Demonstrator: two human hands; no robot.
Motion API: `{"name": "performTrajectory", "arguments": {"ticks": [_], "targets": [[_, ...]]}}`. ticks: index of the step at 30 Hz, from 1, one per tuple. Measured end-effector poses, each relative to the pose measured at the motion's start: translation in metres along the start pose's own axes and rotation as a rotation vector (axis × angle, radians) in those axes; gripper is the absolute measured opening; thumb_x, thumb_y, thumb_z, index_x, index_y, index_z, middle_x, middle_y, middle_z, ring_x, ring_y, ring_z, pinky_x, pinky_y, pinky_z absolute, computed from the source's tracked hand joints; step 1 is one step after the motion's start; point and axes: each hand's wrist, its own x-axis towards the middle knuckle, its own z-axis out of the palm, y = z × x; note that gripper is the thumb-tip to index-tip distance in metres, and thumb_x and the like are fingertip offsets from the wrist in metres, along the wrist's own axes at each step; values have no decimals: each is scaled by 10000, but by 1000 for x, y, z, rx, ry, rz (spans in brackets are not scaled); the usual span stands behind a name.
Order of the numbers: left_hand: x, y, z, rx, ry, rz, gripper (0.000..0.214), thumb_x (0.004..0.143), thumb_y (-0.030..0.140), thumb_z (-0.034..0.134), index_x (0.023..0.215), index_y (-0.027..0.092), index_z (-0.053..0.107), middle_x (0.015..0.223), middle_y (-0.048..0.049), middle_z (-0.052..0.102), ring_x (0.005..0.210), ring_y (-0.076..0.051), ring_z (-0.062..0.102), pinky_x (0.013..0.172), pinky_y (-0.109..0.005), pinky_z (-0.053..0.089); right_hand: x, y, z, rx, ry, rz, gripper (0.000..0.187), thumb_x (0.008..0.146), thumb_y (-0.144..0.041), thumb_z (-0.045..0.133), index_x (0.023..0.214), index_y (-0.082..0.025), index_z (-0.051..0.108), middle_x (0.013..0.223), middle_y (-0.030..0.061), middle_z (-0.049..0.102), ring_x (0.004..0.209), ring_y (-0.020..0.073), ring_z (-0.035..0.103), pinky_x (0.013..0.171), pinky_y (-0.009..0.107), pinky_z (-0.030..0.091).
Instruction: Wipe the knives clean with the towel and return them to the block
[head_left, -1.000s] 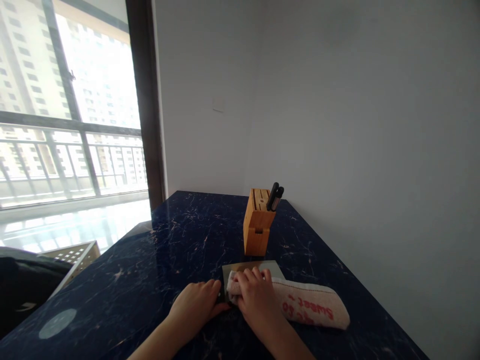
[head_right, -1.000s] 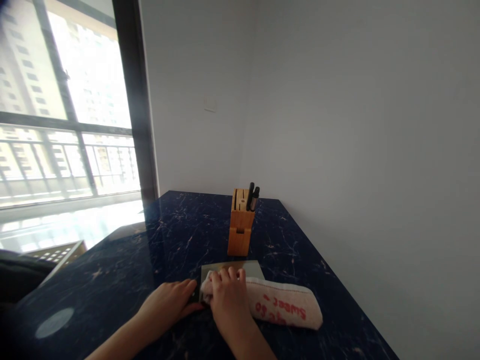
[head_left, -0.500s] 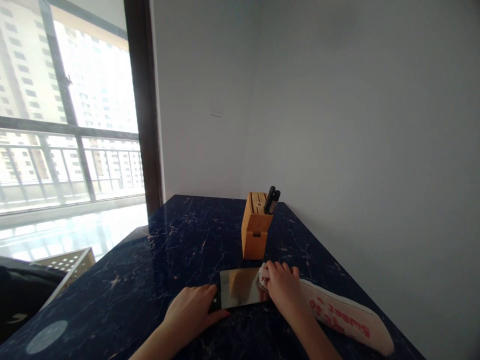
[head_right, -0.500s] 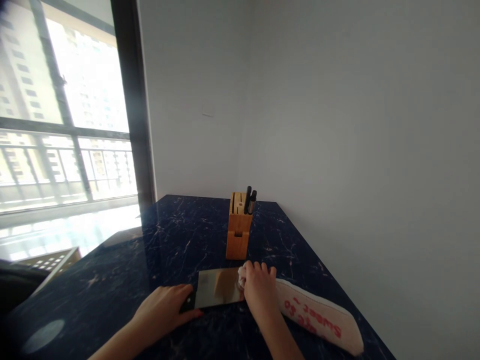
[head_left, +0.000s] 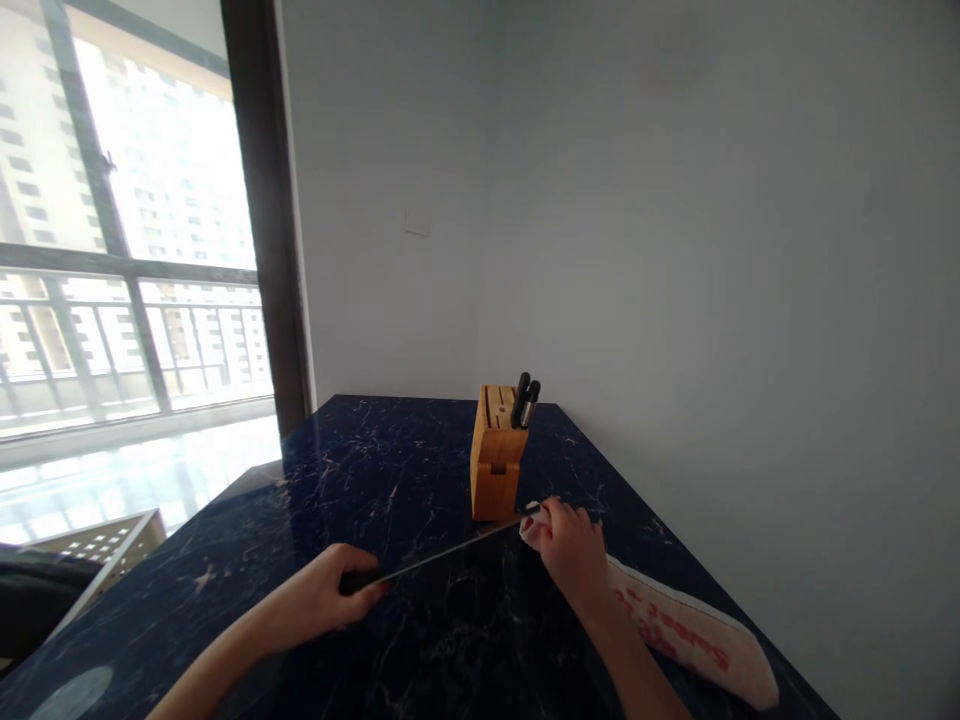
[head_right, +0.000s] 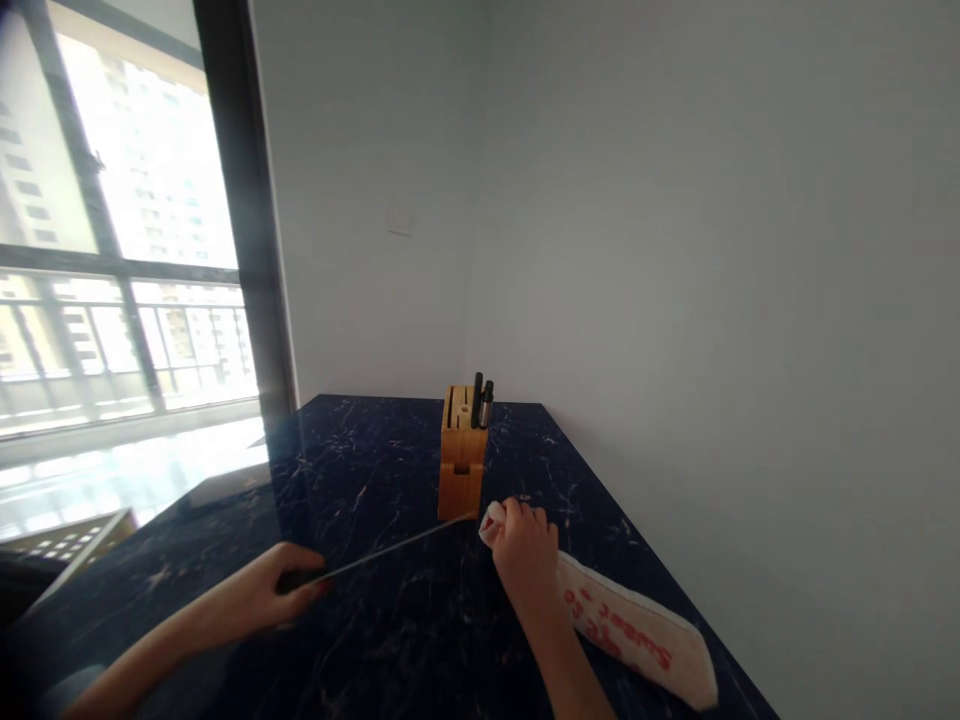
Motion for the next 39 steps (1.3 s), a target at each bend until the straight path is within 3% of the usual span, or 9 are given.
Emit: {"name": "performTrajectory", "arguments": {"ticks": [4, 8, 13, 20, 24, 28, 30, 34, 39], "targets": [[0, 5, 3, -344, -86, 42, 439, 745, 590, 408, 566, 190, 409, 410, 80, 390, 318, -50, 337, 334, -173, 267, -9, -21, 3, 207, 13, -121, 191, 761, -114, 468, 898, -222, 547, 863, 21, 581, 863, 189, 488, 747, 276, 304], [3, 9, 10, -656, -80, 87, 489, 727, 657, 343, 525, 212, 334, 369, 88, 314, 265, -41, 253, 285, -181, 231, -33, -53, 1, 523, -94, -331, 215, 746, -90, 467, 883, -230, 556, 881, 0, 580, 886, 165, 485, 810, 253, 315], [6, 9, 21, -871, -48, 63, 458, 811, 573, 174, 527, 227, 270, 357, 88, 256, 247, -50, 207, 275, -194, 229, -60, -79, -7, 781, -256, -651, 466, 743, -289, 602, 1181, -256, 444, 1092, 7, 539, 1016, 162, 450, 888, 256, 307], [5, 29, 35, -1188, 1, 142, 427, 860, 490, 219, 566, 205, 342, 417, 87, 253, 325, -57, 228, 363, -197, 290, -67, -86, -6, 894, -229, -568, 285, 737, -448, 578, 886, -210, 530, 824, 5, 562, 765, 148, 512, 686, 247, 391], [-3, 49, 34, -1355, -3, 139, 339, 855, 429, 374, 622, 187, 422, 509, 56, 365, 488, -92, 403, 552, -239, 413, -71, -88, 1, 938, -106, -516, 378, 711, -464, 575, 939, -190, 451, 829, 32, 548, 709, 149, 528, 603, 241, 406], [-6, 52, 33, -1601, -77, 78, 272, 844, 379, 452, 685, 166, 509, 617, 15, 493, 623, -128, 516, 654, -270, 436, -66, -91, 1, 826, 176, -841, 678, 668, -576, 576, 1188, -214, 335, 907, 56, 573, 721, 177, 552, 597, 268, 423], [-6, 48, 34, -1670, -105, 31, 256, 857, 358, 449, 751, 151, 557, 679, -7, 547, 691, -143, 556, 716, -285, 437, -62, -92, -3, 676, 317, -961, 552, 747, -521, 518, 1195, -237, 368, 860, 47, 584, 699, 181, 552, 590, 281, 419], [-7, 47, 39, -1652, -193, -44, 332, 856, 416, 442, 838, 136, 620, 869, -72, 636, 879, -206, 588, 834, -339, 415, -59, -93, -16, 522, 529, -959, 260, 851, -287, 424, 1100, -280, 496, 661, -3, 564, 584, 146, 514, 557, 261, 400], [-18, 66, 35, -1493, -374, 73, 525, 806, 564, 421, 997, 120, 627, 1173, -124, 555, 1143, -285, 442, 948, -395, 337, -57, -86, -44, 505, 553, -987, 206, 858, -233, 442, 1036, -253, 542, 579, -25, 560, 543, 129, 506, 536, 245, 403]]}}
